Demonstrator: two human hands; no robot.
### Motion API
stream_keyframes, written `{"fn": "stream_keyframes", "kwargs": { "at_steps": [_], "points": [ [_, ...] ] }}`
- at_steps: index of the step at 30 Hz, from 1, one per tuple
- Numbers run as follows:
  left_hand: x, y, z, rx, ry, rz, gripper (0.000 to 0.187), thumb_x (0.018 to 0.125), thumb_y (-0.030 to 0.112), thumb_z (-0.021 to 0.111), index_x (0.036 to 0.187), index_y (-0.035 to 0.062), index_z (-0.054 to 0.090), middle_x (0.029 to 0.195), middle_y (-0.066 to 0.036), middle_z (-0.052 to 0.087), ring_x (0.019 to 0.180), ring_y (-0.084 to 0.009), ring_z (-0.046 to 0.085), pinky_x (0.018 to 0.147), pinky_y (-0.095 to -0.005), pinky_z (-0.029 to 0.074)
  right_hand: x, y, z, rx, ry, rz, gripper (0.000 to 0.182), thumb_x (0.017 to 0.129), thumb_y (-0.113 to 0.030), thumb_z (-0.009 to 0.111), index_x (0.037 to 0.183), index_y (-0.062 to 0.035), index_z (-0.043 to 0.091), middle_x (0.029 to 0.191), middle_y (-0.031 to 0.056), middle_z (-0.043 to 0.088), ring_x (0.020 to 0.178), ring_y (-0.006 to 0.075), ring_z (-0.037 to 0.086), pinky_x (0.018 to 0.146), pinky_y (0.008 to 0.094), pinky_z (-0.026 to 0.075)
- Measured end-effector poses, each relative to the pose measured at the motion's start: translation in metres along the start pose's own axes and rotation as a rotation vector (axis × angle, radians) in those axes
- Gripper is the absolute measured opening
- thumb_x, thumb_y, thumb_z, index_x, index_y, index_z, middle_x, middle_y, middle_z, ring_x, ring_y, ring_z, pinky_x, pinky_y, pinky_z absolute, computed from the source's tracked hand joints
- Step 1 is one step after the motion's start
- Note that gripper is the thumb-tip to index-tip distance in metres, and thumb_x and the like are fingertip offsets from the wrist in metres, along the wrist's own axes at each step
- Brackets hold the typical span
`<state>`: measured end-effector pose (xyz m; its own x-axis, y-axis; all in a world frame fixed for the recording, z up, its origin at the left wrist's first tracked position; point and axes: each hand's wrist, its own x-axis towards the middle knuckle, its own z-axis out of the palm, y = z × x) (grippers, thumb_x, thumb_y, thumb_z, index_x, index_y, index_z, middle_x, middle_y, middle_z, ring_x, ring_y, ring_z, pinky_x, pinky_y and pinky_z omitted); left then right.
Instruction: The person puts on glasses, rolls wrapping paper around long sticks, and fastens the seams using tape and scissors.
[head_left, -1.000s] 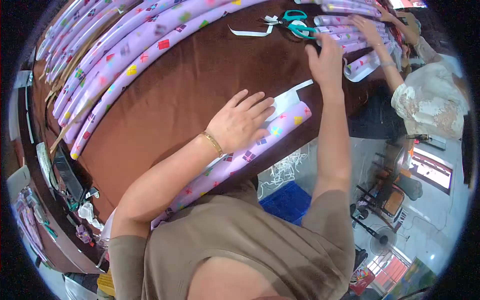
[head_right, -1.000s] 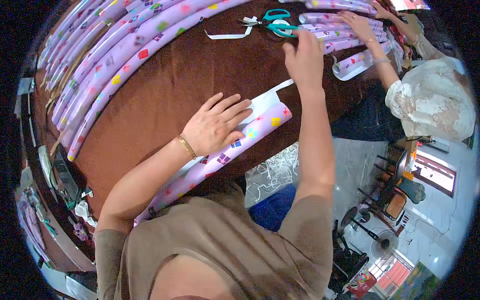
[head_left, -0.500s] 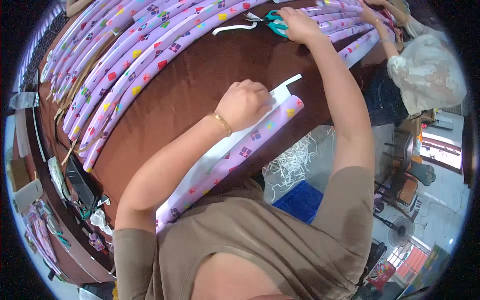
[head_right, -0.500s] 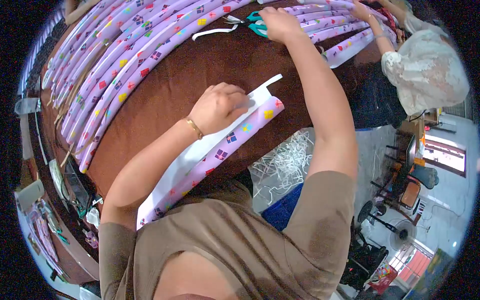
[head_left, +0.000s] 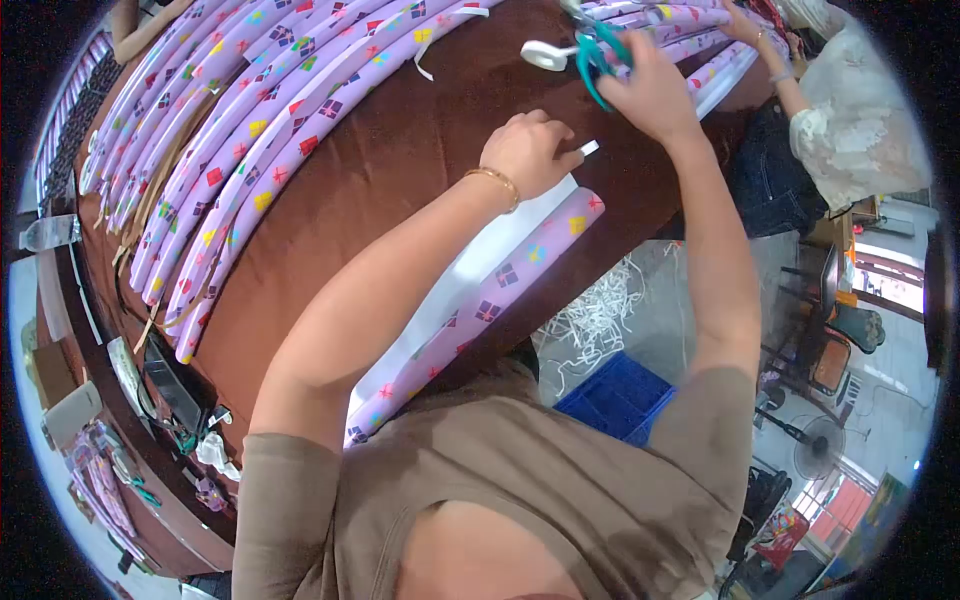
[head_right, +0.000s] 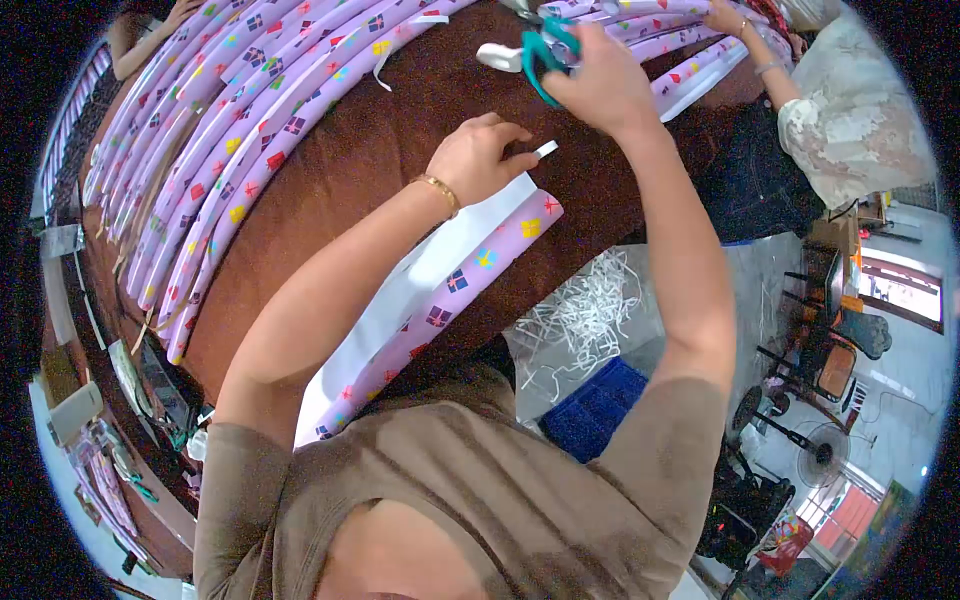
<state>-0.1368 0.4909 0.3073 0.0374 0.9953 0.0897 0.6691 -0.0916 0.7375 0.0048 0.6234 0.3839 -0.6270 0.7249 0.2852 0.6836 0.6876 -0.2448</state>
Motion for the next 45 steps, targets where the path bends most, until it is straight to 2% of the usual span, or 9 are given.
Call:
{"fn": "stream_keyframes", "kwargs": {
  "at_steps": [4,7,14,17,20,27,33,36,45],
  "points": [
    [0.017,-0.006,-0.001,-0.040,-0.092,-0.039,0.026,0.084,0.030,0.068,0.101,0.0114,0.074,0.098,-0.015,0.069,0.095,-0.0321,0.066,0.086,-0.0421,0.052,-0.079,0.018,-0.025,0.397,-0.046,0.278,0.045,0.080,-0.018,0.073,0.117,-0.0014,0.054,0.095,0.0088,0.062,0.089,0.0164,0.060,0.082,0.0320,0.049],
    [0.026,-0.014,0.004,-0.042,-0.131,0.036,0.021,0.084,0.027,0.067,0.096,0.0115,0.075,0.092,-0.013,0.072,0.088,-0.0313,0.068,0.082,-0.0415,0.053,-0.119,0.029,-0.042,0.328,-0.280,0.477,0.049,0.079,-0.019,0.077,0.119,-0.0035,0.053,0.096,0.0069,0.062,0.089,0.0132,0.059,0.080,0.0294,0.049],
    [0.027,-0.001,0.016,-0.037,0.022,-0.057,0.023,0.086,0.024,0.064,0.104,0.0116,0.070,0.108,-0.012,0.067,0.096,-0.0351,0.063,0.086,-0.0427,0.051,-0.133,0.025,-0.036,0.245,-0.305,0.544,0.055,0.078,-0.024,0.079,0.121,-0.0045,0.052,0.095,0.0073,0.061,0.087,0.0143,0.059,0.079,0.0304,0.049],
    [0.029,0.006,0.017,0.116,0.231,0.140,0.022,0.085,0.021,0.064,0.105,0.0131,0.068,0.118,-0.008,0.062,0.107,-0.0319,0.059,0.089,-0.0412,0.050,-0.127,0.028,-0.024,0.207,-0.248,0.415,0.055,0.077,-0.024,0.079,0.121,-0.0048,0.052,0.093,0.0073,0.061,0.086,0.0159,0.058,0.080,0.0313,0.048],
    [0.038,0.006,0.016,0.558,0.017,0.481,0.021,0.085,0.020,0.062,0.104,0.0168,0.070,0.118,-0.001,0.061,0.116,-0.0198,0.054,0.091,-0.0366,0.047,-0.124,0.032,-0.015,0.312,-0.315,0.412,0.057,0.078,-0.023,0.079,0.124,-0.0051,0.051,0.094,0.0076,0.059,0.087,0.0161,0.057,0.081,0.0311,0.048],
    [0.046,-0.013,0.007,0.649,0.036,0.455,0.018,0.083,0.018,0.059,0.096,0.0171,0.071,0.104,-0.002,0.061,0.106,-0.0207,0.056,0.083,-0.0361,0.046,-0.141,0.042,-0.017,0.354,-0.285,0.457,0.056,0.079,-0.025,0.079,0.123,-0.0050,0.052,0.098,0.0077,0.061,0.090,0.0170,0.059,0.083,0.0326,0.048],
    [0.043,-0.039,-0.020,0.817,0.231,0.141,0.017,0.087,0.027,0.061,0.094,0.0120,0.067,0.097,-0.006,0.060,0.096,-0.0249,0.060,0.079,-0.0404,0.049,-0.158,0.057,-0.021,0.149,-0.244,0.556,0.060,0.077,-0.031,0.081,0.124,-0.0064,0.053,0.107,0.0131,0.064,0.099,0.0260,0.062,0.087,0.0371,0.048],
    [0.042,-0.033,-0.020,0.743,0.388,0.160,0.020,0.085,0.032,0.065,0.091,0.0133,0.068,0.095,-0.005,0.061,0.095,-0.0248,0.060,0.077,-0.0399,0.049,-0.160,0.044,-0.034,0.138,-0.313,0.561,0.057,0.074,-0.025,0.081,0.121,-0.0056,0.055,0.105,0.0118,0.064,0.098,0.0228,0.062,0.088,0.0356,0.048],
    [0.043,-0.038,-0.010,0.839,0.339,0.113,0.026,0.083,0.039,0.067,0.089,0.0141,0.069,0.092,-0.005,0.061,0.091,-0.0246,0.061,0.075,-0.0400,0.048,-0.169,0.044,-0.049,0.270,-0.418,0.515,0.056,0.069,-0.012,0.082,0.119,-0.0056,0.056,0.103,0.0087,0.064,0.098,0.0176,0.061,0.085,0.0331,0.049]
  ]
}}
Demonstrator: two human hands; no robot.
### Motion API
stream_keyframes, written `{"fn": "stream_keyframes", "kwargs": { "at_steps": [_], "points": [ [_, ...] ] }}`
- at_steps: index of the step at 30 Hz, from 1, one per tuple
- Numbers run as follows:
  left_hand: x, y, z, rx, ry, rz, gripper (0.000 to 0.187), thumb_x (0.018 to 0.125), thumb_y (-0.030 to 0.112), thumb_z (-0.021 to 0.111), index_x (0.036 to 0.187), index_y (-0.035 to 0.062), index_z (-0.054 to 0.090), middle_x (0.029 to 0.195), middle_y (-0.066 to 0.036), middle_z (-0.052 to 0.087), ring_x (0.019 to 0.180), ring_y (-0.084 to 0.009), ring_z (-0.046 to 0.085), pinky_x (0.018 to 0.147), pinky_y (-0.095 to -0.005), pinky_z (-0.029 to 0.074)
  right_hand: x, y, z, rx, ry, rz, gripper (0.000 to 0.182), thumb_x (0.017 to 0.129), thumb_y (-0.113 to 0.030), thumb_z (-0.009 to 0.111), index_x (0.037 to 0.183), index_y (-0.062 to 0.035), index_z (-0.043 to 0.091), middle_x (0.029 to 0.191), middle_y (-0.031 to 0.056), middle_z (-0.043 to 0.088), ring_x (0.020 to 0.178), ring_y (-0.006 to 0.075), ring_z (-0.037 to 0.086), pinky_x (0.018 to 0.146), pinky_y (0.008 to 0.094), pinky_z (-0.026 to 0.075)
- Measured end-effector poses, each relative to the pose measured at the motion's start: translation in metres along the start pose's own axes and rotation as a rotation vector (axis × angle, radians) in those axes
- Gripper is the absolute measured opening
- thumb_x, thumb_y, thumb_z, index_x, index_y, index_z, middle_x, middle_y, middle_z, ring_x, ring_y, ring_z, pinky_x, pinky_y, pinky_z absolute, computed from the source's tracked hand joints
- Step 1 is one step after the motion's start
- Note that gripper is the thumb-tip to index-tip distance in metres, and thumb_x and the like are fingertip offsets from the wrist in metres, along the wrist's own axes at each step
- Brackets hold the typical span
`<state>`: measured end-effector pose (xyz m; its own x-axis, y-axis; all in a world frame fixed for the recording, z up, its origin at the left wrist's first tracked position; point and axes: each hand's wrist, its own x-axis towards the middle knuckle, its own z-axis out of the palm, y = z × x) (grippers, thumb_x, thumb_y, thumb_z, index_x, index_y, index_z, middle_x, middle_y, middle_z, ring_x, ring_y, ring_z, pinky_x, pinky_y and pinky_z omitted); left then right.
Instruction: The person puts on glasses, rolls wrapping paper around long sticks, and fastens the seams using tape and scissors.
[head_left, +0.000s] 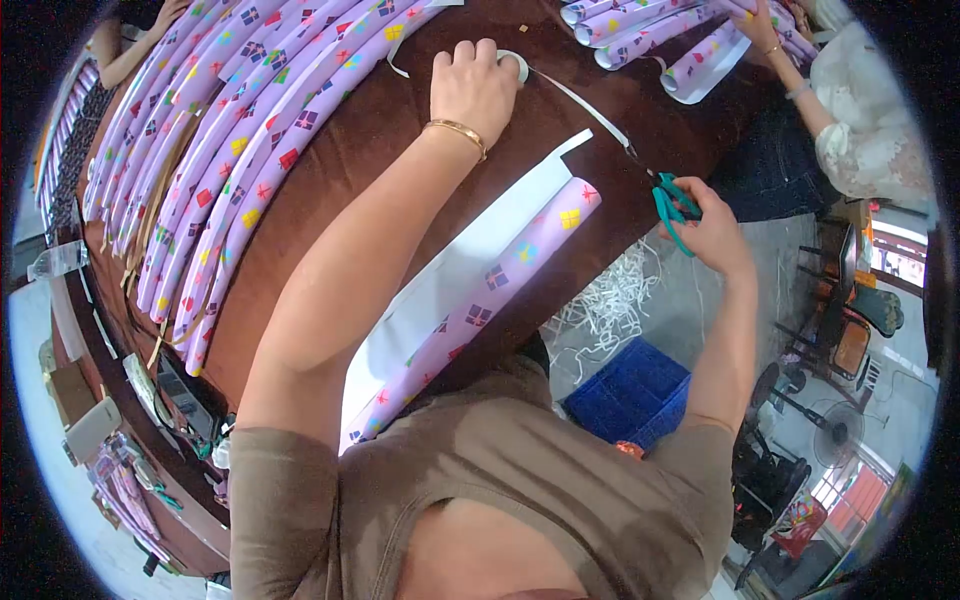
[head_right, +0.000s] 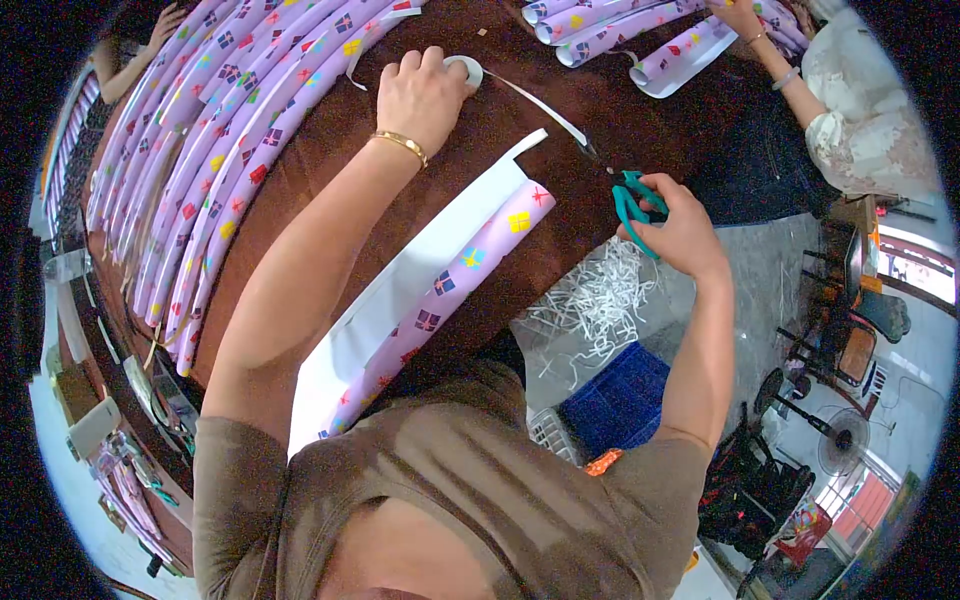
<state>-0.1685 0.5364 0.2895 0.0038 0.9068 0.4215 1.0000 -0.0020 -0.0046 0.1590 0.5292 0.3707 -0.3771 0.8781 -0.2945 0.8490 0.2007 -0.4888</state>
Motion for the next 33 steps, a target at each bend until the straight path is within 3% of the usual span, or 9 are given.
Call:
{"fn": "stream_keyframes", "kwargs": {
  "at_steps": [8,10,12,13,14,16,21,26,33],
  "points": [
    [0.003,-0.003,0.003,0.008,0.022,-0.089,0.030,0.081,0.041,0.069,0.093,0.0137,0.070,0.094,-0.005,0.060,0.091,-0.0251,0.058,0.075,-0.0411,0.044,-0.024,0.043,-0.012,-0.129,0.000,0.229,0.056,0.069,-0.011,0.082,0.120,-0.0072,0.057,0.098,0.0063,0.065,0.096,0.0179,0.061,0.083,0.0325,0.049],
    [0.003,0.000,-0.004,-0.016,0.016,-0.092,0.031,0.080,0.042,0.070,0.092,0.0134,0.069,0.094,-0.005,0.060,0.090,-0.0251,0.058,0.074,-0.0411,0.045,-0.030,0.035,-0.014,-0.067,0.001,0.160,0.055,0.068,-0.010,0.082,0.117,-0.0056,0.058,0.096,0.0058,0.064,0.095,0.0176,0.060,0.082,0.0322,0.048],
    [0.000,0.006,-0.013,-0.123,0.251,0.018,0.032,0.078,0.043,0.071,0.091,0.0133,0.069,0.091,-0.006,0.060,0.088,-0.0250,0.058,0.071,-0.0405,0.045,-0.028,0.023,-0.013,-0.063,-0.019,0.104,0.052,0.067,-0.009,0.082,0.115,-0.0046,0.059,0.094,0.0058,0.064,0.093,0.0169,0.060,0.081,0.0319,0.049],
    [-0.001,0.012,-0.016,-0.237,0.240,0.058,0.030,0.078,0.040,0.072,0.088,0.0119,0.068,0.089,-0.008,0.061,0.088,-0.0263,0.060,0.070,-0.0422,0.047,-0.025,0.017,-0.011,-0.064,-0.037,0.039,0.050,0.067,-0.008,0.081,0.112,-0.0036,0.061,0.093,0.0057,0.064,0.091,0.0161,0.059,0.080,0.0315,0.049],
    [-0.003,0.017,-0.018,-0.386,0.134,0.066,0.026,0.084,0.037,0.068,0.089,0.0113,0.069,0.089,-0.011,0.063,0.086,-0.0305,0.063,0.073,-0.0451,0.051,-0.020,0.013,-0.011,-0.062,-0.041,0.039,0.050,0.067,-0.008,0.081,0.112,-0.0036,0.061,0.093,0.0057,0.064,0.091,0.0161,0.059,0.080,0.0315,0.049],
    [-0.004,0.026,-0.022,-0.639,-0.112,0.049,0.025,0.085,0.032,0.068,0.090,0.0082,0.071,0.090,-0.015,0.064,0.089,-0.0327,0.063,0.077,-0.0448,0.053,-0.006,0.005,-0.011,-0.035,-0.177,-0.009,0.045,0.067,-0.007,0.080,0.109,-0.0033,0.063,0.091,0.0054,0.065,0.087,0.0142,0.059,0.076,0.0306,0.049],
    [0.006,0.027,-0.007,-0.842,-0.492,0.084,0.023,0.085,0.029,0.070,0.094,0.0090,0.074,0.094,-0.014,0.066,0.087,-0.0302,0.066,0.081,-0.0391,0.053,0.019,-0.023,-0.012,-0.075,-0.288,-0.069,0.040,0.069,-0.006,0.077,0.106,-0.0015,0.064,0.085,0.0043,0.066,0.078,0.0117,0.062,0.071,0.0299,0.051],
    [0.007,0.025,-0.006,-0.925,-0.590,-0.011,0.020,0.087,0.024,0.069,0.096,0.0065,0.073,0.094,-0.013,0.068,0.089,-0.0256,0.067,0.080,-0.0352,0.053,0.036,-0.024,-0.002,0.090,-0.404,-0.072,0.036,0.071,-0.004,0.074,0.105,0.0002,0.064,0.084,0.0059,0.069,0.074,0.0104,0.068,0.069,0.0273,0.054],
    [0.004,0.024,-0.002,-0.942,-0.531,0.008,0.020,0.087,0.024,0.069,0.096,0.0059,0.073,0.095,-0.012,0.068,0.090,-0.0255,0.067,0.081,-0.0347,0.053,0.047,-0.037,0.004,-0.030,-0.416,-0.124,0.031,0.073,-0.003,0.070,0.104,0.0006,0.065,0.077,0.0070,0.072,0.071,0.0117,0.069,0.066,0.0258,0.053]
  ]
}}
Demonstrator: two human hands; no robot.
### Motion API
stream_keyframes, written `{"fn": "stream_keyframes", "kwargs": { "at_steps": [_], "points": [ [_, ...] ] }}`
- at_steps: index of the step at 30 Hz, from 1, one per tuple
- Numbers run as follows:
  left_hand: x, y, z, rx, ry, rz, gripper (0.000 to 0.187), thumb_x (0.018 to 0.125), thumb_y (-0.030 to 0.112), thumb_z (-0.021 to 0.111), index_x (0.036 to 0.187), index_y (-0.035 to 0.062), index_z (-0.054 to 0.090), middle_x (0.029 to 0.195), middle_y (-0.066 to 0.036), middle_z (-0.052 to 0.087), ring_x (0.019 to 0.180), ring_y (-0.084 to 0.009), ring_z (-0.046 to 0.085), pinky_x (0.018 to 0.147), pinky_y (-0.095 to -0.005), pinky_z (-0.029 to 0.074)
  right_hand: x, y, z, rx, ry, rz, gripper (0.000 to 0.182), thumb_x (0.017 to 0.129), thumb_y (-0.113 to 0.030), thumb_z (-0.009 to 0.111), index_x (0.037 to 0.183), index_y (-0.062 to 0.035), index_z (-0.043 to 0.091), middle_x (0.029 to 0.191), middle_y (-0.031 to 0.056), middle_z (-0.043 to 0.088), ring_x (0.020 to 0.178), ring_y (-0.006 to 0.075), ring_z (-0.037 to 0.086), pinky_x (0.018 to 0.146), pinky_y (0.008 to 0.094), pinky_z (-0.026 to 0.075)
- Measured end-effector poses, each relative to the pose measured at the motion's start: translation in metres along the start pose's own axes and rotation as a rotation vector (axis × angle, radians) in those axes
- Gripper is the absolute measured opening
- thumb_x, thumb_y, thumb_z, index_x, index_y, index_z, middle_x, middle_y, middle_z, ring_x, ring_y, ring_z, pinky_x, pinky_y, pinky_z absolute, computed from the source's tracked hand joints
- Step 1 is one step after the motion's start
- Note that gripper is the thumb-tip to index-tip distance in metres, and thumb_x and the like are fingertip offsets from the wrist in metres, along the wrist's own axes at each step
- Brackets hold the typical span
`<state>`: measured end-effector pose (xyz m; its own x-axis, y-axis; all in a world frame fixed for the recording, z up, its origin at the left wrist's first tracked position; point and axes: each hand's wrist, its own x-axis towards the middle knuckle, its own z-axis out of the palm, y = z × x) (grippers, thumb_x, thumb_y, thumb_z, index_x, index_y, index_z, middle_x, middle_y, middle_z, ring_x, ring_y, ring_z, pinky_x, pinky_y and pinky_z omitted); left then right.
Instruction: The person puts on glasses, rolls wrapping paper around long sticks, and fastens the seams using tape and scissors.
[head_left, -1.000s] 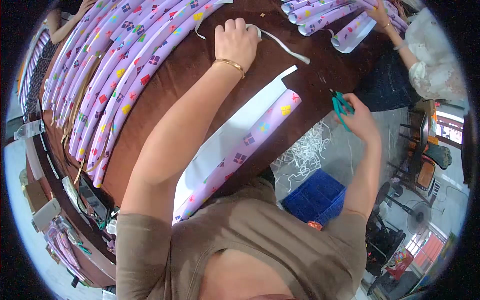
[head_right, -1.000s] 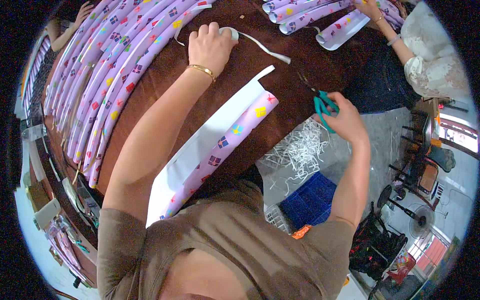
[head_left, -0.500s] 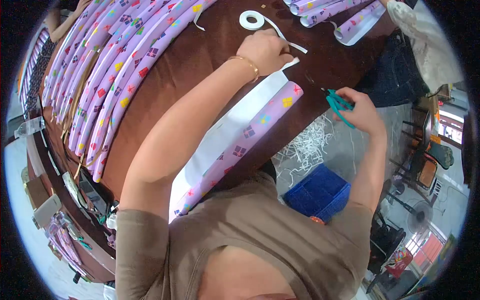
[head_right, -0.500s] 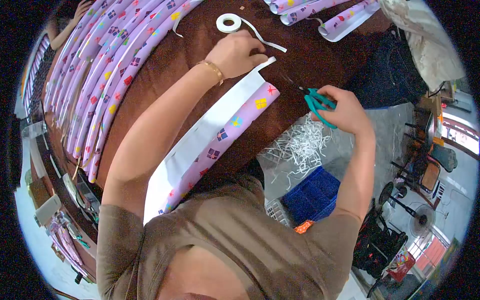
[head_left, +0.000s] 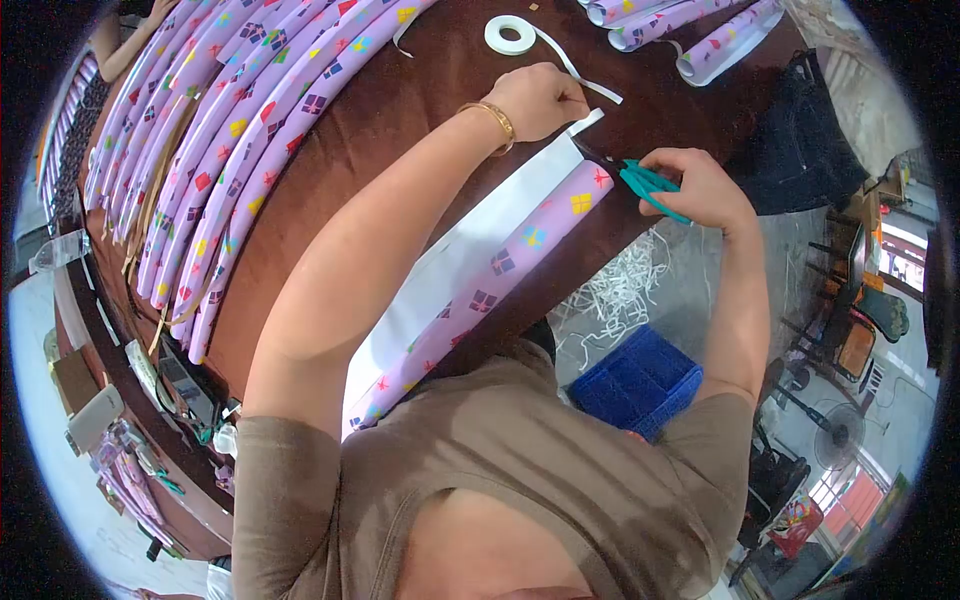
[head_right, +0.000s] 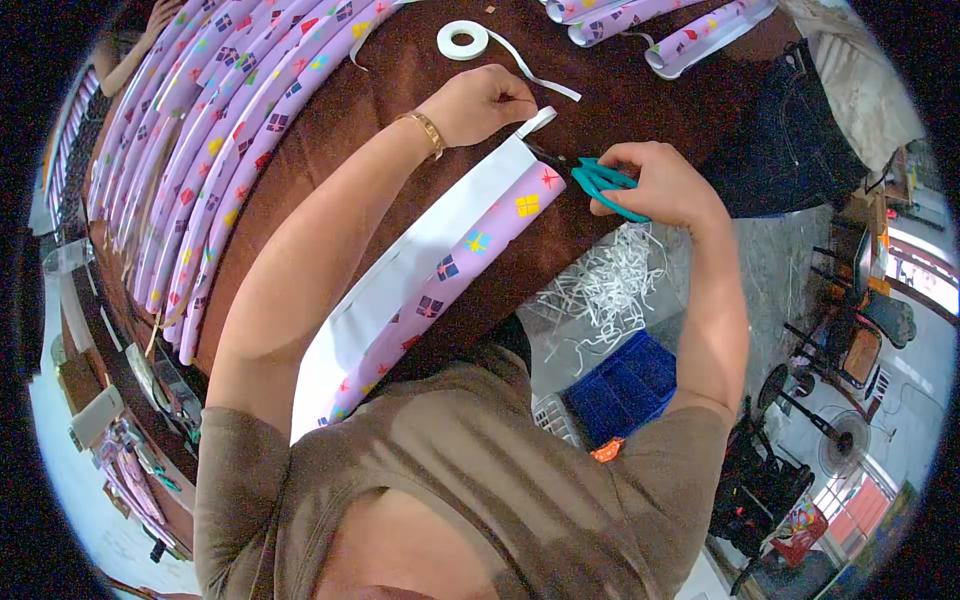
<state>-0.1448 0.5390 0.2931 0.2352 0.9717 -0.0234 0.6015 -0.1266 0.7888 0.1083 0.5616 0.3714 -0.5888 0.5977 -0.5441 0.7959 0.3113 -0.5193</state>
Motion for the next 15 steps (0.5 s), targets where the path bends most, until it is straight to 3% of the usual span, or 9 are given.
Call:
{"fn": "stream_keyframes", "kwargs": {
  "at_steps": [3,5,15],
  "points": [
    [-0.0011,-0.0011,0.0013,0.003,0.020,0.009,0.020,0.087,0.024,0.069,0.095,0.0063,0.072,0.097,-0.013,0.067,0.091,-0.0255,0.066,0.082,-0.0346,0.053,0.0029,0.0002,0.0021,0.016,0.013,-0.014,0.030,0.074,-0.004,0.069,0.104,0.0004,0.066,0.079,0.0076,0.072,0.072,0.0116,0.069,0.065,0.0255,0.053],
    [-0.0009,-0.0009,0.0013,0.004,0.017,0.002,0.020,0.087,0.024,0.069,0.095,0.0066,0.073,0.098,-0.013,0.067,0.092,-0.0257,0.066,0.082,-0.0347,0.053,0.0043,0.0026,0.0047,0.118,0.080,0.010,0.039,0.065,-0.021,0.084,0.096,-0.0024,0.070,0.074,0.0083,0.069,0.068,0.0147,0.063,0.065,0.0321,0.051],
    [-0.0019,-0.0027,0.0022,0.026,-0.003,0.014,0.018,0.089,0.023,0.067,0.097,0.0076,0.071,0.101,-0.013,0.064,0.094,-0.0262,0.065,0.083,-0.0361,0.052,0.0060,0.0050,0.0064,0.163,0.062,0.012,0.033,0.067,-0.017,0.079,0.095,-0.0005,0.070,0.071,0.0064,0.068,0.063,0.0113,0.061,0.061,0.0280,0.049]
  ]
}}
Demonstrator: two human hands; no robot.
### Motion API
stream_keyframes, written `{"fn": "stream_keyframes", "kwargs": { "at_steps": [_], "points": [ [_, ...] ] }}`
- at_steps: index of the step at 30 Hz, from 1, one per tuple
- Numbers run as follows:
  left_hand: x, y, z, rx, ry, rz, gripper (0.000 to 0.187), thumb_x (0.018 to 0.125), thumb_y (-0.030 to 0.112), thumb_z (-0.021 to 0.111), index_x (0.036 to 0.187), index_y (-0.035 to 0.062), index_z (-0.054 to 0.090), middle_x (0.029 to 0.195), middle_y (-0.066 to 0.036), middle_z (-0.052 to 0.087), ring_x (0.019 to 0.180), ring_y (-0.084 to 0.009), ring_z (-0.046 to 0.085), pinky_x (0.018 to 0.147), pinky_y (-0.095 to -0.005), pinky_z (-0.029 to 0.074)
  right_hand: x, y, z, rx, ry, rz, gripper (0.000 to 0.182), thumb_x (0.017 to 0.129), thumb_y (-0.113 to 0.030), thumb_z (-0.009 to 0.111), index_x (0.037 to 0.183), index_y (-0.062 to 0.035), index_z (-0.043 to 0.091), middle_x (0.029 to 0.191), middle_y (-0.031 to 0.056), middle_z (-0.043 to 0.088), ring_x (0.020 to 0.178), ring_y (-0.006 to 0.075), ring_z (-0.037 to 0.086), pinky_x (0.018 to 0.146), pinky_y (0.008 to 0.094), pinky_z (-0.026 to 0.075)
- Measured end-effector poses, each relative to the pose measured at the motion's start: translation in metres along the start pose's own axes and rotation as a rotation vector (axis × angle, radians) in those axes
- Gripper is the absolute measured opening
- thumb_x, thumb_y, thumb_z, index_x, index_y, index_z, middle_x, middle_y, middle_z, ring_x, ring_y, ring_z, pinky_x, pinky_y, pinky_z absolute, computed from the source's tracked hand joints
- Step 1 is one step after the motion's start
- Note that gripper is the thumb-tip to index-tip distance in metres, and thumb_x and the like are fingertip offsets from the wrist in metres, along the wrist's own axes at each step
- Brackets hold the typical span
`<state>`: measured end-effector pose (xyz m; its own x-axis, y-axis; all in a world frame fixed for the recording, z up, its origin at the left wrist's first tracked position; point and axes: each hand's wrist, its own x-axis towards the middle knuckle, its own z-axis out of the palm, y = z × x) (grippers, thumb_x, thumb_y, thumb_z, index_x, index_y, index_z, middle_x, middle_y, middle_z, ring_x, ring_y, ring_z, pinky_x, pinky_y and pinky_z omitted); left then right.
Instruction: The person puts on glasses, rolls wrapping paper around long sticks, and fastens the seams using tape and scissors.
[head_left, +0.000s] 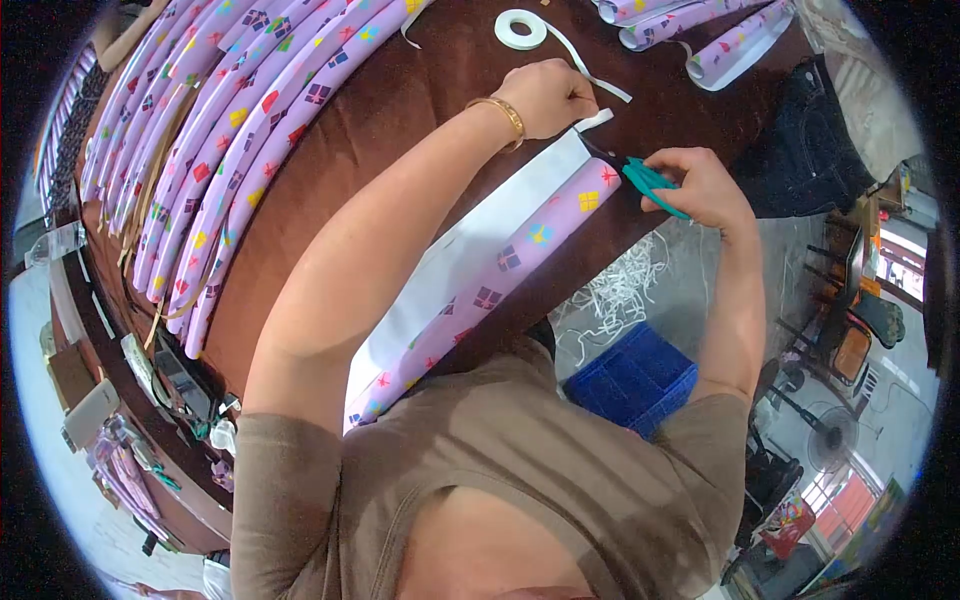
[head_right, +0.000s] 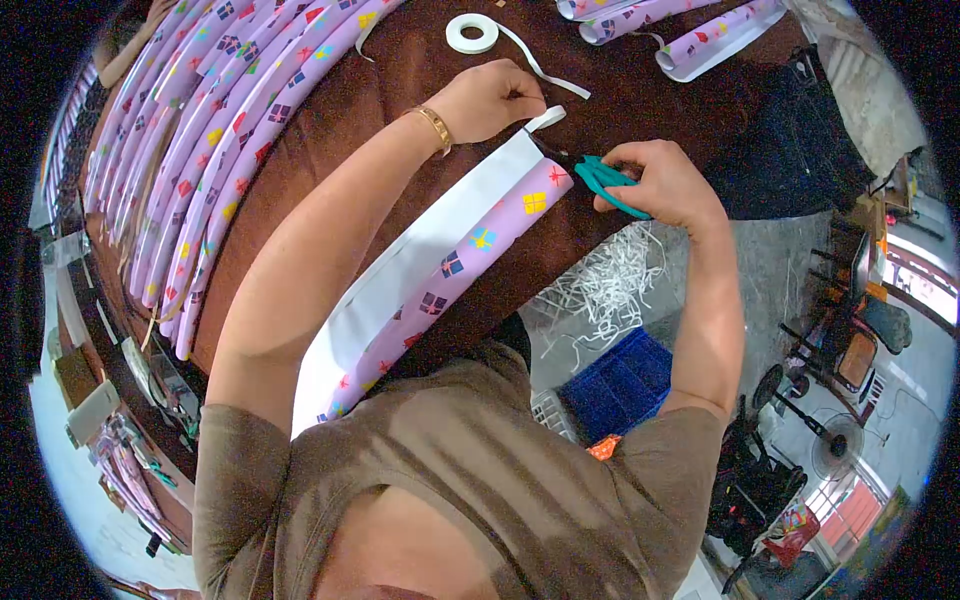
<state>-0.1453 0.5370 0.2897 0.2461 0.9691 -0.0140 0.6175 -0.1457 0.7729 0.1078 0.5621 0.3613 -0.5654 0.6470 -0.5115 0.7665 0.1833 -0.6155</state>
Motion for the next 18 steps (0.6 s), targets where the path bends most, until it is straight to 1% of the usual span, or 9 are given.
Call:
{"fn": "stream_keyframes", "kwargs": {
  "at_steps": [2,4,6,8,10,12,14,16,18],
  "points": [
    [0.000,-0.002,0.005,-0.020,0.068,0.009,0.020,0.088,0.027,0.065,0.096,0.0101,0.072,0.098,-0.012,0.067,0.094,-0.0279,0.066,0.083,-0.0391,0.052,0.001,0.001,-0.002,-0.080,-0.041,0.010,0.031,0.076,-0.005,0.068,0.105,0.0023,0.065,0.080,0.0095,0.073,0.072,0.0119,0.070,0.066,0.0256,0.053],
    [0.003,-0.008,0.006,-0.040,0.137,0.017,0.023,0.086,0.031,0.063,0.095,0.0125,0.074,0.094,-0.011,0.070,0.094,-0.0296,0.066,0.082,-0.0421,0.053,0.001,0.000,0.000,-0.103,-0.001,0.013,0.031,0.076,-0.006,0.068,0.105,0.0026,0.065,0.082,0.0109,0.073,0.074,0.0142,0.071,0.067,0.0269,0.053],
    [0.004,-0.007,0.000,-0.203,0.140,0.005,0.024,0.087,0.029,0.062,0.097,0.0090,0.072,0.092,-0.013,0.070,0.092,-0.0308,0.066,0.082,-0.0416,0.053,0.001,0.002,0.002,-0.127,0.037,0.015,0.031,0.076,-0.007,0.069,0.105,0.0028,0.065,0.085,0.0124,0.073,0.076,0.0165,0.071,0.069,0.0281,0.053],
    [-0.003,-0.005,-0.008,-0.234,0.156,-0.043,0.024,0.090,0.027,0.059,0.095,0.0069,0.071,0.091,-0.014,0.070,0.090,-0.0327,0.067,0.081,-0.0421,0.053,0.001,0.007,0.006,-0.408,0.283,-0.121,0.035,0.078,-0.012,0.071,0.109,0.0017,0.064,0.097,0.0153,0.070,0.087,0.0262,0.070,0.078,0.0352,0.052],
    [-0.014,-0.003,-0.019,0.121,0.304,-0.140,0.023,0.091,0.026,0.057,0.093,0.0075,0.070,0.091,-0.016,0.070,0.087,-0.0338,0.067,0.079,-0.0437,0.054,0.003,0.011,0.010,-0.551,0.347,-0.152,0.037,0.080,-0.015,0.070,0.113,0.0006,0.063,0.103,0.0166,0.067,0.094,0.0309,0.066,0.083,0.0387,0.050],
    [-0.033,-0.006,-0.031,0.208,0.369,-0.094,0.023,0.092,0.026,0.056,0.092,0.0082,0.070,0.092,-0.017,0.069,0.085,-0.0340,0.068,0.076,-0.0446,0.055,0.005,0.011,0.012,-0.692,0.401,-0.202,0.040,0.082,-0.018,0.070,0.117,-0.0006,0.061,0.110,0.0179,0.064,0.102,0.0355,0.062,0.088,0.0422,0.048],
    [-0.059,-0.008,-0.046,0.398,0.376,-0.060,0.021,0.091,0.022,0.060,0.104,0.0082,0.069,0.094,-0.018,0.068,0.090,-0.0371,0.065,0.077,-0.0448,0.053,0.006,0.011,0.016,-0.738,0.414,-0.175,0.045,0.084,-0.021,0.069,0.123,-0.0016,0.058,0.114,0.0190,0.061,0.108,0.0381,0.057,0.092,0.0456,0.044],
    [-0.100,-0.005,-0.063,0.437,0.394,-0.106,0.021,0.091,0.019,0.060,0.108,0.0093,0.068,0.098,-0.017,0.067,0.089,-0.0369,0.065,0.078,-0.0449,0.053,0.008,0.020,0.018,-0.688,0.424,-0.227,0.044,0.086,-0.022,0.068,0.124,-0.0012,0.059,0.118,0.0203,0.060,0.111,0.0382,0.055,0.095,0.0446,0.044],
    [-0.154,-0.003,-0.077,0.370,0.426,-0.025,0.020,0.091,0.017,0.060,0.107,0.0072,0.066,0.100,-0.016,0.066,0.089,-0.0365,0.064,0.079,-0.0443,0.052,0.007,0.017,0.022,-0.707,0.450,-0.174,0.039,0.086,-0.021,0.067,0.119,-0.0012,0.062,0.112,0.0194,0.063,0.105,0.0384,0.058,0.091,0.0456,0.046]
  ]
}}
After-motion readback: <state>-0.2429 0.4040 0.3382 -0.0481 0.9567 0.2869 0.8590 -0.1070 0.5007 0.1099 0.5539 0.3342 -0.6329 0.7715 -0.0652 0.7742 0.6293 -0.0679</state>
